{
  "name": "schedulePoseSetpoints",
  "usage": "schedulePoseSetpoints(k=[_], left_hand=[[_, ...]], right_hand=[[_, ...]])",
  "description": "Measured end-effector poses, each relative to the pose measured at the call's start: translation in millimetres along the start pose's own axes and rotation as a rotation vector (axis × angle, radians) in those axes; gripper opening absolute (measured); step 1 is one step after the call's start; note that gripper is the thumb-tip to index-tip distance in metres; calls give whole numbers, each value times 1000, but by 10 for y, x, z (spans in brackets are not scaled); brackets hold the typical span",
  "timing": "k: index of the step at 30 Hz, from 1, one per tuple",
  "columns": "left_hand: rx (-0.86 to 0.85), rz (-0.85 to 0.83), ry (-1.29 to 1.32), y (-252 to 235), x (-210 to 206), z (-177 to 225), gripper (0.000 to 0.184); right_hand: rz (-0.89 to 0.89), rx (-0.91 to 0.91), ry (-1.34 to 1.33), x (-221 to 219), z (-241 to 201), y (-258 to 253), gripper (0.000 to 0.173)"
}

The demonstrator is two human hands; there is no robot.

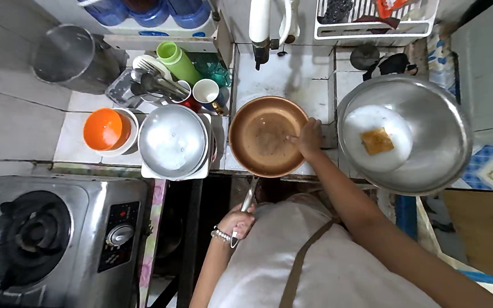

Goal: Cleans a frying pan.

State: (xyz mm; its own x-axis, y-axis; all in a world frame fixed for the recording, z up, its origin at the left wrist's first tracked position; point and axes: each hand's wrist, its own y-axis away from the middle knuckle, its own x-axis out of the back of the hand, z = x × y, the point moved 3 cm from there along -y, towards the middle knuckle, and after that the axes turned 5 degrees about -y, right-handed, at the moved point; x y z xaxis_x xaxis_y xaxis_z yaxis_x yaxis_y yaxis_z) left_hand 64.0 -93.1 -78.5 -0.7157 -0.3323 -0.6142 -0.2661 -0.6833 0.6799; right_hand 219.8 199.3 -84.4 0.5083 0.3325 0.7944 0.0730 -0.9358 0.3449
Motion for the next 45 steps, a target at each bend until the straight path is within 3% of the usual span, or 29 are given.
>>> schedulePoseSetpoints(k=[2,7,11,14,17,19,21,23,25,28,35,42,45], left_hand=[[-2,-17,16,-38,29,-38,22],[7,-29,20,-88,66,-90,21],[4,-31,22,-105,72,-124,20],[0,-57,34,-119,94,-145,20],[14,-88,28,-146,186,-169,18],[19,-68,-11,-159,244,-178,18],[22,-32,-55,-175,292,-191,16],[33,-18,-85,-189,323,-217,17],[45,14,-123,-196,327,-234,19],[26,28,-139,-230,360,-251,19],[5,22,-172,-392,448,-324,18],[40,3,-164,-433,300,-159,21],[37,-27,-198,-455,346,-163,18]], right_hand=[[28,9,4,-14,-10,-17,95],[90,39,26,-33,15,101,104],[126,37,32,-37,-14,20,92],[139,45,83,-3,-66,-3,103],[148,195,118,-51,-46,98,127],[130,421,96,-82,-47,280,120],[-44,578,104,-165,-147,515,88],[-396,639,186,-345,-288,793,63],[-708,672,159,-541,-372,1025,70],[-903,685,102,-717,-386,1190,81],[-829,530,357,-491,-86,974,93],[-293,400,280,-234,100,349,103],[-352,454,309,-229,52,433,100]])
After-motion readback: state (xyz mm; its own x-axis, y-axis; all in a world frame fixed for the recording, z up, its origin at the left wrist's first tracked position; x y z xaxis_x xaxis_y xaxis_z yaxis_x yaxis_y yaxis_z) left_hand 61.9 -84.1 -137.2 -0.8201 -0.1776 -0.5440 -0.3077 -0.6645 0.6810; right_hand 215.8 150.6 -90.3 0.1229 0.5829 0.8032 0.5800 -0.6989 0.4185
